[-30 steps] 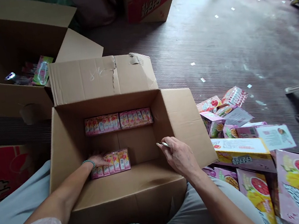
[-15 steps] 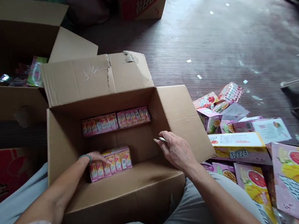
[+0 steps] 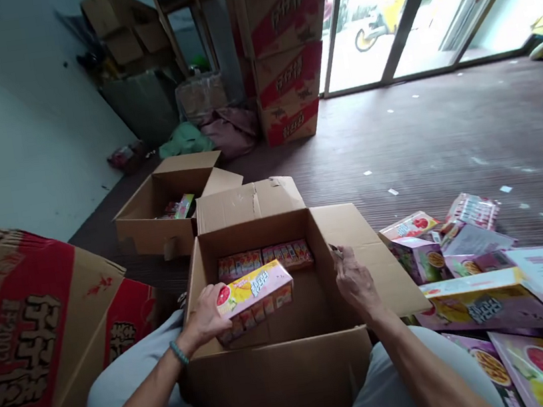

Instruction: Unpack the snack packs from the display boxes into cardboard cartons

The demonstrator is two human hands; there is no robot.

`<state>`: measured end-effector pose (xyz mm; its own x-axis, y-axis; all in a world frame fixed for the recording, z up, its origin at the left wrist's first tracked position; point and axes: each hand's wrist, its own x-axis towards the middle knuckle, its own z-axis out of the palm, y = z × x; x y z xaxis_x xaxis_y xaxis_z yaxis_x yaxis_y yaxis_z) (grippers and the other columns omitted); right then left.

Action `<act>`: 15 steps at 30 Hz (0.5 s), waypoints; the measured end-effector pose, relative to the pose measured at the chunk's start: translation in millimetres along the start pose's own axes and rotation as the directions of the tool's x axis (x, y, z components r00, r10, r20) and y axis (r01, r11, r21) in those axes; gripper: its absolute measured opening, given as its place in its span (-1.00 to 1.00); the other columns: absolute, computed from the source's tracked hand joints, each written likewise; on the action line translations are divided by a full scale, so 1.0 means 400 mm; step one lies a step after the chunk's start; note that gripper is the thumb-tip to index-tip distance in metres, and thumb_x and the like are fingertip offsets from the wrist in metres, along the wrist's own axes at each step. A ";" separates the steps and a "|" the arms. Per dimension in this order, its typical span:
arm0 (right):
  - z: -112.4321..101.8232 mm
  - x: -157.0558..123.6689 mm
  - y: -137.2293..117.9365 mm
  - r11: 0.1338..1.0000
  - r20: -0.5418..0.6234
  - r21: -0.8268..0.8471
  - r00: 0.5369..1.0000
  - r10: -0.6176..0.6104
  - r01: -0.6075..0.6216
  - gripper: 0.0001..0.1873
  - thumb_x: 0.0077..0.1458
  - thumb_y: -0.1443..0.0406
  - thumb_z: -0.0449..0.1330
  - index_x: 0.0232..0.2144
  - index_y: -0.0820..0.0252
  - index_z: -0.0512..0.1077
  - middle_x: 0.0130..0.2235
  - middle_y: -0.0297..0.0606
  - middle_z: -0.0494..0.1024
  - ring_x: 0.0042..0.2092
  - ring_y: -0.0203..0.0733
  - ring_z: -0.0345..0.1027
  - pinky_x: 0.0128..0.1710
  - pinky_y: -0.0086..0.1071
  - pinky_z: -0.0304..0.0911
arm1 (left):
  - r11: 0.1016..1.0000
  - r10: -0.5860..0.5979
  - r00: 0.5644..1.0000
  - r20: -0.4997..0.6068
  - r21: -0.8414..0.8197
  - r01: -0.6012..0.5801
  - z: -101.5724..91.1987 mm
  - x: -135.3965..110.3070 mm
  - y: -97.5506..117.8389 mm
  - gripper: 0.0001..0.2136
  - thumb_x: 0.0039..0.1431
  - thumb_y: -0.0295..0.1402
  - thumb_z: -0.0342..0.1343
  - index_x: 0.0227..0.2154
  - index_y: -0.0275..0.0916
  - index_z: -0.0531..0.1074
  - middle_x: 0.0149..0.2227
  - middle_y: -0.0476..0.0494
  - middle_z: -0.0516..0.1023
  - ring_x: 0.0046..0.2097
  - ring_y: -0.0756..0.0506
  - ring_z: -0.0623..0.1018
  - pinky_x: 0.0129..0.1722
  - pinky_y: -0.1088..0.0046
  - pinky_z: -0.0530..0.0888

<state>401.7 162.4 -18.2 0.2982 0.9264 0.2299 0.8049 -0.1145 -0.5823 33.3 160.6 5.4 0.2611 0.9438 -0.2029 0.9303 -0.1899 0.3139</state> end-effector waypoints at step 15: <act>-0.071 -0.283 -0.445 0.671 0.726 -0.156 0.545 -0.420 0.725 -0.80 0.25 0.38 -0.01 -0.18 0.17 0.40 -0.23 -0.17 0.52 -0.20 -0.15 0.40 -0.25 -0.36 0.12 | 0.899 0.072 0.873 -0.482 -0.347 -0.266 0.085 -0.262 0.035 -0.32 -0.08 -0.07 0.34 0.07 -0.23 0.24 -0.03 -0.26 0.35 0.03 -0.25 0.41 0.07 0.14 0.43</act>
<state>239.5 67.8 81.5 -0.5476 0.8134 -0.1964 0.8364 0.5385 -0.1021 27.6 50.1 -0.5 0.1710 0.9408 0.2925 0.6779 -0.3278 0.6581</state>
